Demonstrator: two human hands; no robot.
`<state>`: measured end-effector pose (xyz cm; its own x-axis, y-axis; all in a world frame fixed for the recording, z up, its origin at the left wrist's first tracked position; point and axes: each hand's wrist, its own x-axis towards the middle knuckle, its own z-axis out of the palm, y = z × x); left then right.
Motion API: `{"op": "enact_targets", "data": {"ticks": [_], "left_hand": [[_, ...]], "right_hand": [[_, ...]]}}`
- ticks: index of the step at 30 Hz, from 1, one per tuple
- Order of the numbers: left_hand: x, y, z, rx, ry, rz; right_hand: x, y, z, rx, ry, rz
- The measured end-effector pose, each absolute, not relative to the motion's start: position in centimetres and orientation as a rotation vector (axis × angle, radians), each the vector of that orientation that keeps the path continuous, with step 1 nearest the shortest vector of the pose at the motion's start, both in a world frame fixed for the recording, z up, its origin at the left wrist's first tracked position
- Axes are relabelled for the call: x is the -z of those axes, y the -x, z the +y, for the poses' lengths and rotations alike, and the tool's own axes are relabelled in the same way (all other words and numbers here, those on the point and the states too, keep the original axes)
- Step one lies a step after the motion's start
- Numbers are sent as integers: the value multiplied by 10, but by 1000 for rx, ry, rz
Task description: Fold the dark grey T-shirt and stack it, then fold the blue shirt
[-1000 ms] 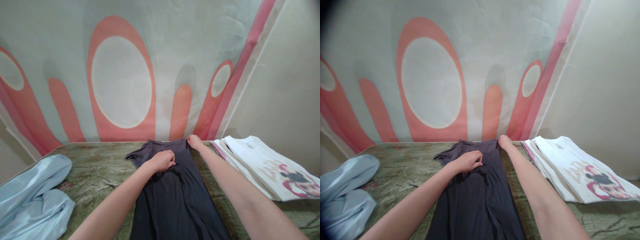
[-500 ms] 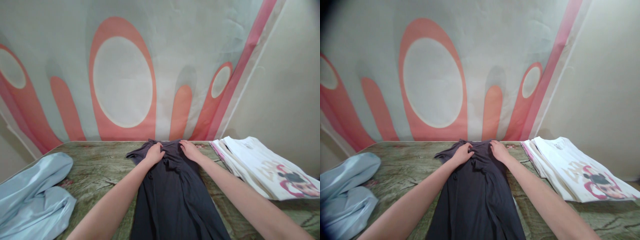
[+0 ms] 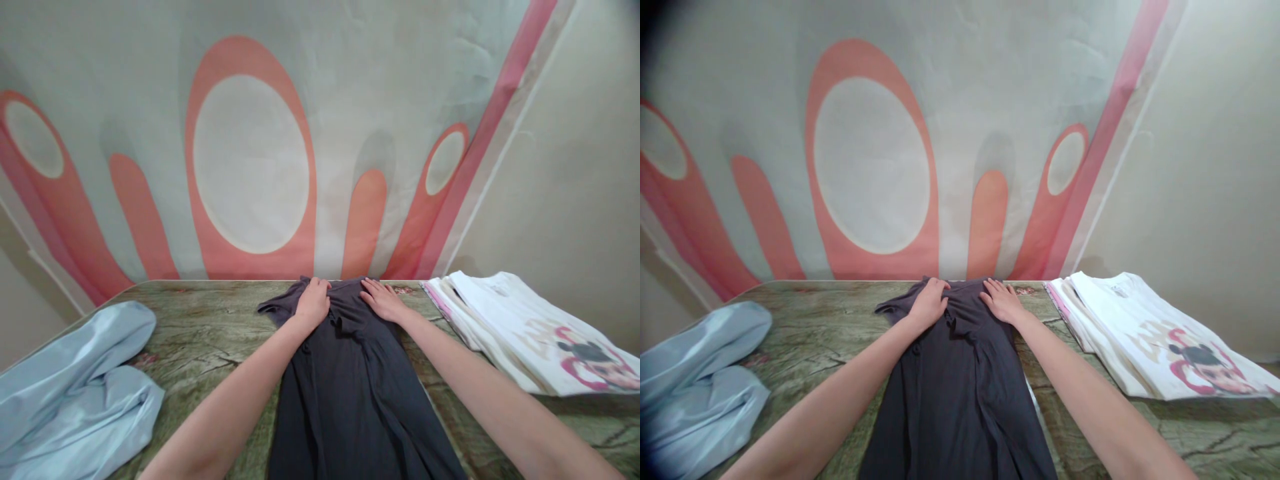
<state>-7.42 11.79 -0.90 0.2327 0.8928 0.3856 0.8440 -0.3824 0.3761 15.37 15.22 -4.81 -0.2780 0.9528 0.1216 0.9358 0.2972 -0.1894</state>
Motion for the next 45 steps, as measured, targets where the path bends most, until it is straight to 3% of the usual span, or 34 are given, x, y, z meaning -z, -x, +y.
{"op": "enact_targets", "data": {"ticks": [9, 15, 21, 27, 30, 45], "left_hand": [[-1, 41, 87, -439, -2834, 1047], [17, 49, 89, -128, -2836, 1219], [7, 52, 92, -309, -2909, 1353], [-22, 27, 58, -210, -3008, 572], [-28, 15, 40, -88, -3066, 412], [-17, 29, 9, -159, -3158, 669]], "right_hand": [[56, -145, 126, -90, 1506, -2442], [53, -155, 127, -122, 1675, -2457], [52, -160, 138, -124, 1717, -2443], [55, -162, 146, -136, 1736, -2444], [54, -163, 148, -132, 1748, -2439], [52, -164, 148, -134, 1686, -2398]]}}
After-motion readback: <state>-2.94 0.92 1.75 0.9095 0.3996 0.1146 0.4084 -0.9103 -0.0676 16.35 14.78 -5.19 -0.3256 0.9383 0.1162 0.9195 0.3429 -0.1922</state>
